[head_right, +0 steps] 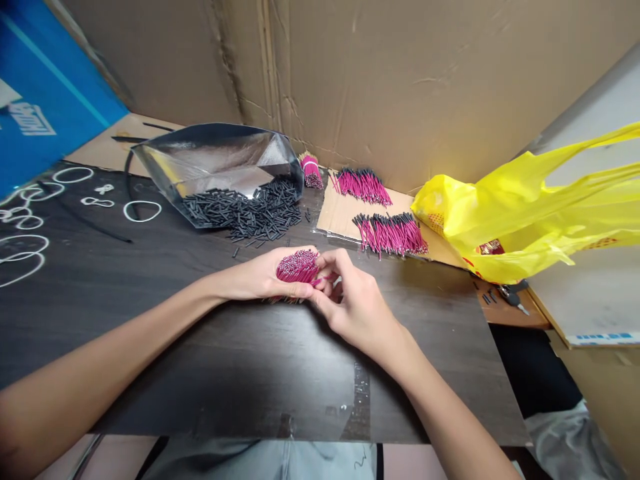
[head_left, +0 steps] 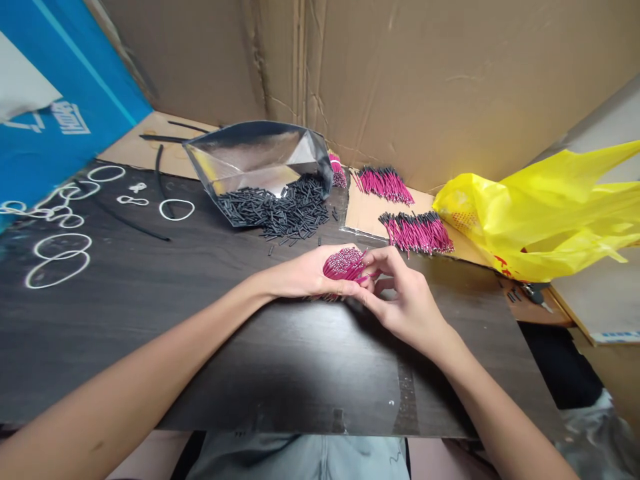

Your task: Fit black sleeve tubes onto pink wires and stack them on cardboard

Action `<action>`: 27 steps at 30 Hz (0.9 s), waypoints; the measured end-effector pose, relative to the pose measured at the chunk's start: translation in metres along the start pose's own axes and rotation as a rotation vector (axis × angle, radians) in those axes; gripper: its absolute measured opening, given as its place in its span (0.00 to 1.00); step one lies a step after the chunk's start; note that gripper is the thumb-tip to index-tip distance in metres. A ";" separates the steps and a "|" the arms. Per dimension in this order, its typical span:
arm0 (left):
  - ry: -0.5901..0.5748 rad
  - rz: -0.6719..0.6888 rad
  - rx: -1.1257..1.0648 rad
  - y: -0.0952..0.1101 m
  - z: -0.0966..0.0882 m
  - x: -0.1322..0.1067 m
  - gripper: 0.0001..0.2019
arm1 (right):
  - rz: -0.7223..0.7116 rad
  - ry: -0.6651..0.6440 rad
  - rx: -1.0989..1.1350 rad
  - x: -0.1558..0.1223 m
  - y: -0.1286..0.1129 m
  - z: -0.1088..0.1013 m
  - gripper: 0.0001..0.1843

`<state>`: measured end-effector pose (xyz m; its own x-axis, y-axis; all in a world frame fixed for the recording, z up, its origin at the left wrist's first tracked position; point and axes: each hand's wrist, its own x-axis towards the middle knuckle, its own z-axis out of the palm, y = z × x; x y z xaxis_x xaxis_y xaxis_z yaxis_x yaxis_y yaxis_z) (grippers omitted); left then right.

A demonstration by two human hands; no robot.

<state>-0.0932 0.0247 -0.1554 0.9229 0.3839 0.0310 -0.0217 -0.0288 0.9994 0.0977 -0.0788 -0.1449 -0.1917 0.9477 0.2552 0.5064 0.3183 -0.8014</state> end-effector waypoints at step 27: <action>0.351 0.123 -0.080 -0.011 0.031 0.005 0.12 | -0.358 0.217 -0.253 -0.001 -0.002 0.010 0.34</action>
<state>-0.0766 -0.0018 -0.1666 0.7242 0.6750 0.1415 -0.1672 -0.0272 0.9856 0.0881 -0.0810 -0.1490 -0.2254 0.7522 0.6192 0.6341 0.5958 -0.4929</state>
